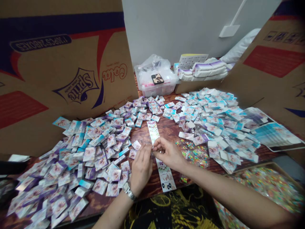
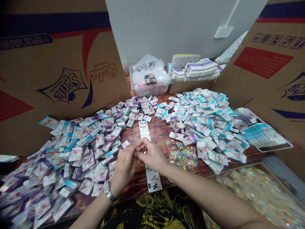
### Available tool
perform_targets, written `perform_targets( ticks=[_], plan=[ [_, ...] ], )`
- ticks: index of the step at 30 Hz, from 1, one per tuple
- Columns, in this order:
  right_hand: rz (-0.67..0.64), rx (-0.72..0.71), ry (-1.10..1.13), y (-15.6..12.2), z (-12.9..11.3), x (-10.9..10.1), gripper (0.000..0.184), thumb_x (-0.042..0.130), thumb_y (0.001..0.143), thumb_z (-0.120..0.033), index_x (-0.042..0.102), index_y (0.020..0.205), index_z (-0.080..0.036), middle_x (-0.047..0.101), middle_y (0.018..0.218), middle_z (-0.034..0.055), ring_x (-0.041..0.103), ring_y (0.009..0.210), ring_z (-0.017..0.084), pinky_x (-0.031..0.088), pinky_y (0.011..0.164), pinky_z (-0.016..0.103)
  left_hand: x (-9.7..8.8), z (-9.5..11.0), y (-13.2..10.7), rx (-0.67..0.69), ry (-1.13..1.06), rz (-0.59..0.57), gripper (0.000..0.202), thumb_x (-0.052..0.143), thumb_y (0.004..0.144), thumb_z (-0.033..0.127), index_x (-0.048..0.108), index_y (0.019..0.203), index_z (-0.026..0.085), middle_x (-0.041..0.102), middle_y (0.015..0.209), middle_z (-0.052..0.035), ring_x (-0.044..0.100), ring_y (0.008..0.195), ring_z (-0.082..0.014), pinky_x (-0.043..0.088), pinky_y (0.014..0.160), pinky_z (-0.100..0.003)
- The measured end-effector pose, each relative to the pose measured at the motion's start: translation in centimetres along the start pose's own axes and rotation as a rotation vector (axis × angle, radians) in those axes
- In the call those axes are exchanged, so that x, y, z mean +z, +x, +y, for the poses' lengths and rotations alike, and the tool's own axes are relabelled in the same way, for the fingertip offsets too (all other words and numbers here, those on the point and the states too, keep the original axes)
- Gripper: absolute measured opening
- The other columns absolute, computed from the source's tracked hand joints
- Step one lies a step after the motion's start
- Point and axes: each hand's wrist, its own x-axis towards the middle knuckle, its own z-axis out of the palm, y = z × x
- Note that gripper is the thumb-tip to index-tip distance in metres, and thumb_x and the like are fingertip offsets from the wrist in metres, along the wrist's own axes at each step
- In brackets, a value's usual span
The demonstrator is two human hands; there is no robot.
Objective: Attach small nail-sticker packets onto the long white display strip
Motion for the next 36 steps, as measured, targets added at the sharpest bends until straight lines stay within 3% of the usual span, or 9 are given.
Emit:
perform_targets(
  ticks=[4, 7, 11, 16, 21, 23, 26, 30, 36],
  plan=[
    [-0.071, -0.221, -0.297, -0.4, -0.3, -0.8, 0.014, 0.052, 0.083, -0.015, 0.055, 0.094, -0.022, 0.065, 0.087, 0.0021, 0.060, 0.081, 0.016, 0.047, 0.073, 0.030, -0.1, 0.0, 0.1, -0.026, -0.054, -0.018, 0.053, 0.044, 0.082, 0.004, 0.033, 0.132, 0.016, 0.053, 0.124, -0.0137, 0.049, 0.118, -0.0234, 0.044, 0.098, -0.043],
    [-0.130, -0.436, -0.502, -0.7, -0.2, -1.5, 0.017, 0.050, 0.086, -0.019, 0.057, 0.102, -0.022, 0.064, 0.094, 0.0058, 0.054, 0.095, 0.022, 0.045, 0.082, 0.036, -0.5, 0.0, 0.2, -0.121, -0.130, -0.033, 0.052, 0.047, 0.081, 0.006, 0.035, 0.130, 0.018, 0.054, 0.122, -0.0121, 0.052, 0.113, -0.0213, 0.046, 0.096, -0.040],
    [-0.179, -0.523, -0.555, -0.7, -0.1, -2.1, 0.023, 0.049, 0.088, -0.017, 0.055, 0.109, -0.021, 0.063, 0.102, 0.0073, 0.044, 0.110, 0.025, 0.042, 0.091, 0.040, -0.9, 0.2, 0.4, -0.202, -0.225, -0.073, 0.050, 0.052, 0.081, 0.011, 0.038, 0.127, 0.020, 0.055, 0.121, -0.0101, 0.054, 0.111, -0.0207, 0.046, 0.094, -0.037],
    [-0.097, -0.434, -0.415, -0.5, -0.5, -1.9, 0.018, 0.048, 0.089, -0.015, 0.054, 0.104, -0.024, 0.059, 0.098, 0.0041, 0.049, 0.102, 0.020, 0.043, 0.088, 0.037, -1.0, 0.6, 0.8, -0.175, -0.238, -0.044, 0.043, 0.053, 0.081, 0.013, 0.041, 0.122, 0.019, 0.058, 0.115, -0.0094, 0.057, 0.106, -0.0202, 0.048, 0.090, -0.035],
    [0.005, -0.169, -0.149, -0.6, 0.5, -1.0, 0.041, 0.057, 0.083, -0.018, 0.044, 0.121, -0.023, 0.056, 0.105, 0.0064, 0.056, 0.092, 0.018, 0.049, 0.076, 0.031, -0.8, 0.6, 0.9, -0.113, -0.201, -0.044, 0.037, 0.051, 0.081, 0.011, 0.044, 0.115, 0.019, 0.058, 0.114, -0.0108, 0.056, 0.107, -0.0212, 0.049, 0.090, -0.037],
    [0.014, -0.071, -0.005, -0.8, 1.2, -0.5, 0.034, 0.057, 0.083, -0.020, 0.048, 0.116, -0.022, 0.059, 0.096, 0.0039, 0.058, 0.081, 0.015, 0.050, 0.069, 0.027, -0.6, 0.5, 0.8, -0.082, -0.170, -0.044, 0.038, 0.050, 0.080, 0.009, 0.043, 0.116, 0.019, 0.057, 0.116, -0.0113, 0.055, 0.109, -0.0220, 0.049, 0.091, -0.039],
    [0.091, -0.081, 0.044, -1.2, 1.5, 0.0, 0.014, 0.053, 0.086, -0.023, 0.057, 0.100, -0.021, 0.062, 0.089, 0.0025, 0.059, 0.080, 0.014, 0.049, 0.070, 0.028, -0.5, 0.6, 0.9, -0.042, -0.121, -0.042, 0.043, 0.048, 0.080, 0.006, 0.041, 0.120, 0.019, 0.055, 0.121, -0.0124, 0.052, 0.114, -0.0227, 0.046, 0.095, -0.041],
    [0.141, -0.203, -0.037, -1.4, 0.9, 0.0, 0.016, 0.055, 0.086, -0.024, 0.063, 0.100, -0.023, 0.064, 0.096, 0.0039, 0.059, 0.090, 0.017, 0.048, 0.080, 0.034, -0.5, 0.8, 1.3, -0.041, -0.067, -0.052, 0.045, 0.046, 0.081, 0.005, 0.039, 0.123, 0.018, 0.053, 0.124, -0.0129, 0.050, 0.118, -0.0228, 0.045, 0.097, -0.042],
    [0.134, -0.025, 0.191, -0.6, 1.4, 0.1, 0.017, 0.056, 0.084, -0.028, 0.063, 0.098, -0.020, 0.065, 0.088, 0.0028, 0.061, 0.080, 0.015, 0.051, 0.072, 0.029, 0.1, 1.3, 1.4, -0.102, -0.036, -0.007, 0.051, 0.049, 0.081, 0.009, 0.034, 0.129, 0.016, 0.054, 0.123, -0.0141, 0.052, 0.114, -0.0227, 0.046, 0.095, -0.039]
  ],
)
